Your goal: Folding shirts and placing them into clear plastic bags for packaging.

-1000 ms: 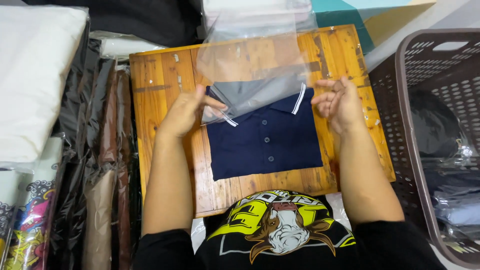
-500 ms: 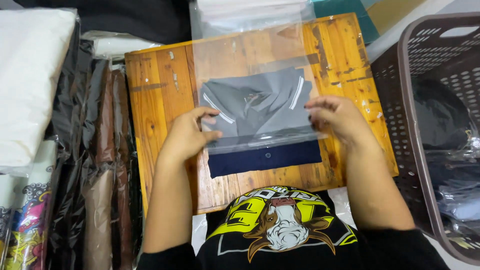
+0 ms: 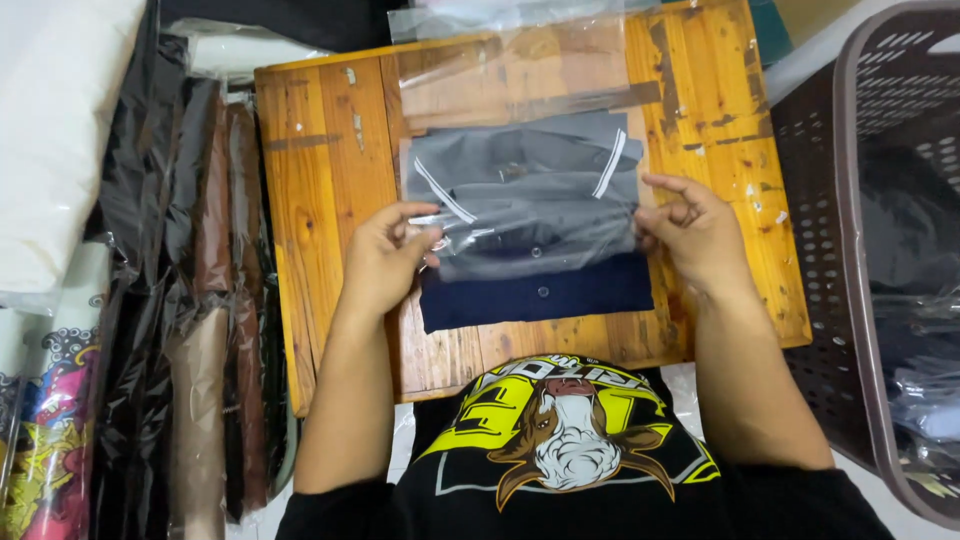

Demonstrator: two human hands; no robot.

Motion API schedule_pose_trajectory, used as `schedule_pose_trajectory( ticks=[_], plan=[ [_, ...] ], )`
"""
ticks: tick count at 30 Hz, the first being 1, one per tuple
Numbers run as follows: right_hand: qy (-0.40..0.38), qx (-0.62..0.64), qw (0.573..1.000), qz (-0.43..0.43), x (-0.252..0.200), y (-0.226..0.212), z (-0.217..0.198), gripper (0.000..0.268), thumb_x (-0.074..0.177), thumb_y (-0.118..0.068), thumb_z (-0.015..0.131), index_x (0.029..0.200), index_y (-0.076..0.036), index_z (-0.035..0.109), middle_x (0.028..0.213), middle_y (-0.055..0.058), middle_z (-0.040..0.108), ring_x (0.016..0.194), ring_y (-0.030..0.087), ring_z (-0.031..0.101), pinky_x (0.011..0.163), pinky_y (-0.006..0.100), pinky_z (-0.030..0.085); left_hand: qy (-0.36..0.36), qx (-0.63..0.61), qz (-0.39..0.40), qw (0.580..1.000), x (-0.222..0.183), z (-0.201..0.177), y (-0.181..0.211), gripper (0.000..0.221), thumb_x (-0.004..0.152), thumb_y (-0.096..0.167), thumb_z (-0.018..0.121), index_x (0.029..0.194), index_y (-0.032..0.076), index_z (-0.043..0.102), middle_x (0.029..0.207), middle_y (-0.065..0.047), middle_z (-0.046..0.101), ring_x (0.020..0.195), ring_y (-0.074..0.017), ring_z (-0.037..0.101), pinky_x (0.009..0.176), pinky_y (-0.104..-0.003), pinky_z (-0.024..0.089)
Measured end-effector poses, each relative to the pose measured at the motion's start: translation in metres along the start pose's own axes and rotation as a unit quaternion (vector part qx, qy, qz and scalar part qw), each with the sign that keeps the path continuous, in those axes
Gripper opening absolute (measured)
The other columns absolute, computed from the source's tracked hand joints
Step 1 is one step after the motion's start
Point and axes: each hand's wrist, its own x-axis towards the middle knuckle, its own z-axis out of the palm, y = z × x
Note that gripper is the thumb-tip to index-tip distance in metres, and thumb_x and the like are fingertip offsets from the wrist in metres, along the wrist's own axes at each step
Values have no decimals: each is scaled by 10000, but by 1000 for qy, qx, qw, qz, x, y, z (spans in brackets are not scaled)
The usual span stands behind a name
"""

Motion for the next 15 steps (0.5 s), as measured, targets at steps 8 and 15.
schedule_pose_trajectory(
  ticks=[8, 15],
  plan=[
    [28, -6, 999, -29, 16, 1, 9, 265, 1024, -69, 687, 1288, -80, 668, 770, 62, 676, 578, 117, 637, 464, 234, 511, 35, -103, 96, 989, 20, 9, -30, 150, 987, 28, 663, 1123, 29, 728, 716, -121, 701, 599, -132, 705, 523, -209, 575],
    [-19, 30, 998, -57, 11, -26, 24, 703, 783, -17, 860, 1428, -76, 585, 1036, 129, 694, 823, 105, 685, 647, 222, 585, -21, -112, 72, 991, 12, 4, -23, 556, 726, -47, 886, 1237, -9, 669, 1016, -167, 683, 809, -148, 737, 719, -264, 646]
  ],
)
